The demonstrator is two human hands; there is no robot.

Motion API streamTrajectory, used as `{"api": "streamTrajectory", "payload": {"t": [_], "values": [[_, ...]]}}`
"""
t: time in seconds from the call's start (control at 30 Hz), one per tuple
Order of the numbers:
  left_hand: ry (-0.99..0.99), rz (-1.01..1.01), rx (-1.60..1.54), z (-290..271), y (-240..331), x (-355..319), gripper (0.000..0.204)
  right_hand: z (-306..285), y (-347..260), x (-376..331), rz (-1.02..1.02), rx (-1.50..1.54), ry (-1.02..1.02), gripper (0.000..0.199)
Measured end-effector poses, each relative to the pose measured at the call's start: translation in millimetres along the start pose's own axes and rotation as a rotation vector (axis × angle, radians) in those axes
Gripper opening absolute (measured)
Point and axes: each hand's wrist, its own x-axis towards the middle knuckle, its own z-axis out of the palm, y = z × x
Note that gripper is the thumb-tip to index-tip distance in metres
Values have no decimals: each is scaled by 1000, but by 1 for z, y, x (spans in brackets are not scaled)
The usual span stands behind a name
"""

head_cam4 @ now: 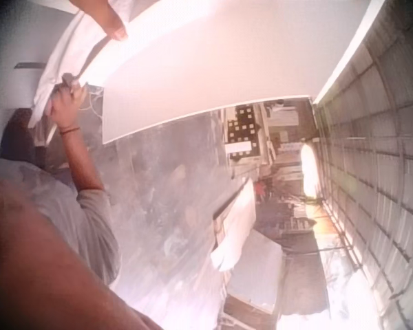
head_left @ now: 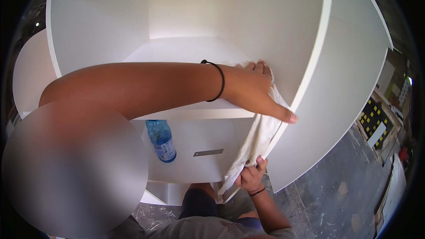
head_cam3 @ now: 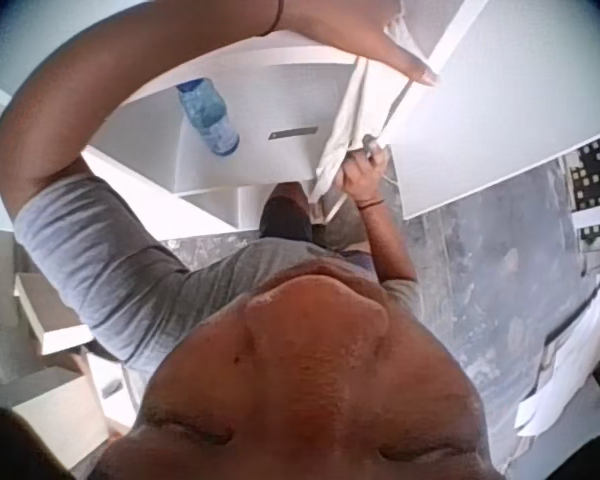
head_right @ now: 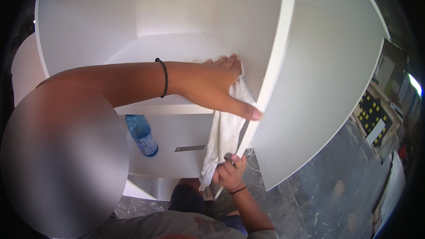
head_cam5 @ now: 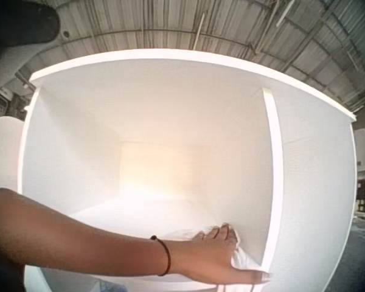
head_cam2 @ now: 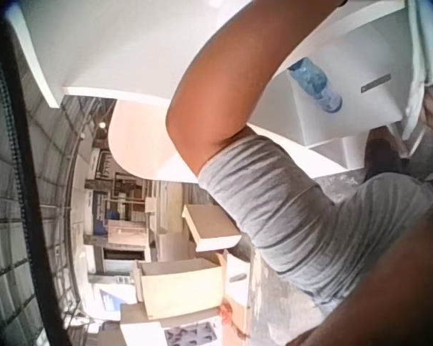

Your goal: The person wipes the surfaces and corners of a white shelving unit with a cloth, applies liquid from a bottle, and scrapes edges with a small metal tool.

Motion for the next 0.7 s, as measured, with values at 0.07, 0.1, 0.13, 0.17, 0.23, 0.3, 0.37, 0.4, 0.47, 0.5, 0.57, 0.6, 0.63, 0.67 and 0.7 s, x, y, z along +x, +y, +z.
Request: {"api": "streamTrajectory", "payload": {"t": [0.07, 0.1, 0.13, 0.17, 0.23, 0.3, 0.37, 0.4, 0.47, 0.5, 0.57, 0.6, 0.63, 0.67, 0.7], "values": [[55, -20, -50, 7, -6, 3, 126, 7, -8, 11, 21, 3, 59, 4], [89, -21, -81, 10, -7, 4, 125, 7, -9, 14, 27, -7, 83, 4], [113, -25, -64, 12, -9, 4, 117, 8, -11, 18, 18, -18, 96, 7], [110, -29, -114, 14, -11, 4, 115, 12, -12, 18, 21, -15, 109, 8], [135, 15, -223, 5, 3, 6, 112, -7, -3, 23, 5, -70, 127, 9], [104, 78, -320, 4, 1, 2, 106, -10, -4, 23, 27, -20, 82, 8], [139, -61, -362, 10, -8, -1, 112, -4, -8, 27, 34, -2, 56, 9], [142, -76, -339, 12, -11, -2, 115, -4, -8, 28, 39, 22, 47, 9], [140, -90, -314, 14, -12, 3, 119, -5, -9, 28, 38, 84, 32, 9], [135, -87, -312, 12, -12, 3, 119, -6, -8, 27, 40, 92, 41, 9], [141, -82, -305, 11, -10, 2, 120, -6, -6, 27, 39, 107, 52, 10], [151, -79, -300, 11, -7, 3, 120, -5, -5, 26, 36, 104, 62, 11], [163, -75, -295, 10, -4, 4, 121, -3, -4, 25, 31, 102, 72, 11], [148, -63, -274, 10, -3, 1, 120, 0, -4, 23, 23, 102, 81, 12], [134, -50, -254, 8, -1, -1, 120, 1, -3, 22, 11, 116, 77, 12]]}}
